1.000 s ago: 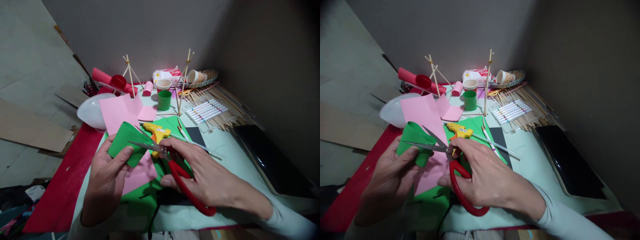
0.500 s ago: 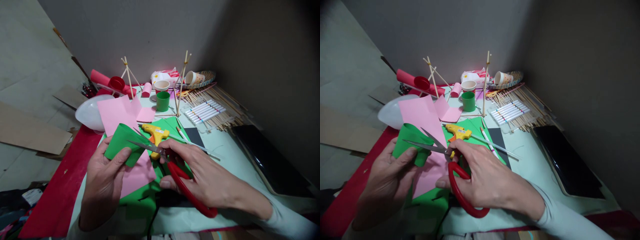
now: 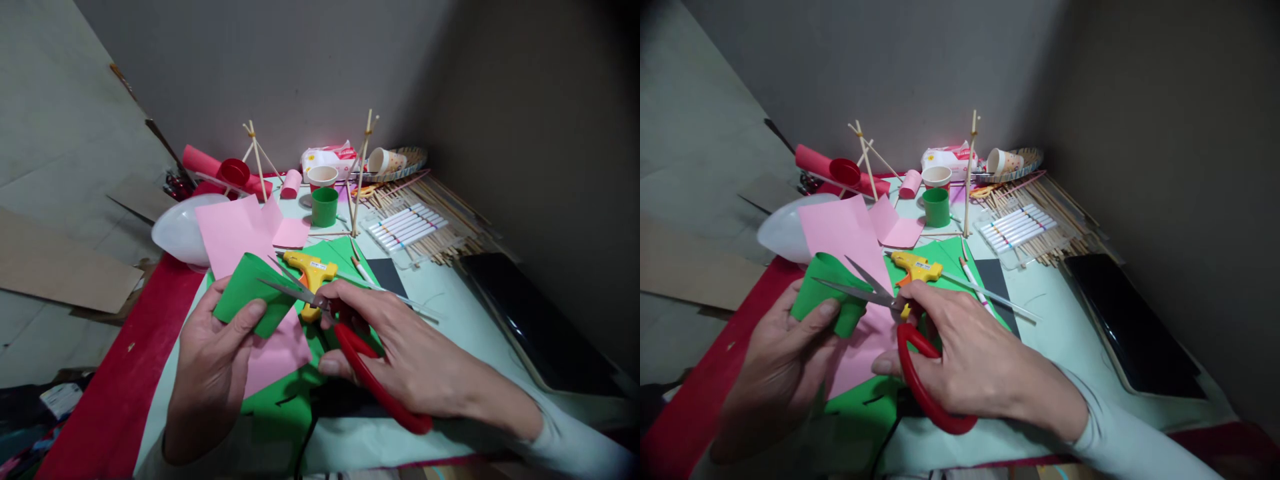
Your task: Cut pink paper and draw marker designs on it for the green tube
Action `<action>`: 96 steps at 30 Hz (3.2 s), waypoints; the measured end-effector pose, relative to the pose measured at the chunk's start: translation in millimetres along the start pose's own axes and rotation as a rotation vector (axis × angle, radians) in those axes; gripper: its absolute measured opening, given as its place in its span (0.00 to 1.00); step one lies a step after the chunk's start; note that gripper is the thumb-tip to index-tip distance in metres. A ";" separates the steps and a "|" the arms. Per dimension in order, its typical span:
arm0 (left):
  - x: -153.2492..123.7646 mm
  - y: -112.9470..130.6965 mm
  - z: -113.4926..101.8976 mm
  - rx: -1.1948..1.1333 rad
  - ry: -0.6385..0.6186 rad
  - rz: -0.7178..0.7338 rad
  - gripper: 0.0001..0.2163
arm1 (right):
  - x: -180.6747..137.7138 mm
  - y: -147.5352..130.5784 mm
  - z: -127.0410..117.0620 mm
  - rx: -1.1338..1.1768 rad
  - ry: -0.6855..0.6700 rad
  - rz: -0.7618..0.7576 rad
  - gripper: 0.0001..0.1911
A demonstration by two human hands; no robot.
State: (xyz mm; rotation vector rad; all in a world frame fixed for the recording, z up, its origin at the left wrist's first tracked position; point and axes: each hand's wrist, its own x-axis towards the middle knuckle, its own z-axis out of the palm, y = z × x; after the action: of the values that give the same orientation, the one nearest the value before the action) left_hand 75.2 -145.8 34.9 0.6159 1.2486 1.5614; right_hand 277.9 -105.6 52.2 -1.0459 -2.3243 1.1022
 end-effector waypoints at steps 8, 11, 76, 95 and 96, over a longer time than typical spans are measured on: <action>0.3 -2.6 -1.4 -0.020 -0.016 -0.029 0.19 | -1.0 6.3 4.9 -0.010 0.054 -0.005 0.12; 1.0 -3.5 -2.6 -0.029 -0.017 -0.061 0.20 | -1.0 8.7 6.7 -0.035 0.107 -0.029 0.09; -16.4 -5.3 3.1 0.189 -0.306 -0.278 0.25 | 12.7 25.7 -12.1 0.555 0.315 0.148 0.20; -1.5 -12.6 -0.5 0.110 -0.263 0.176 0.26 | 8.1 20.0 17.2 0.745 0.098 0.087 0.29; -1.3 -11.8 -0.7 0.080 -0.272 0.180 0.25 | 7.9 18.1 15.9 0.720 0.070 0.096 0.27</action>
State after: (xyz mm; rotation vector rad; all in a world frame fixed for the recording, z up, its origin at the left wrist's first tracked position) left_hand 79.6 -147.7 24.1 0.9801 1.0766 1.5186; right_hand 271.9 -100.1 28.2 -0.8823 -1.6059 1.7181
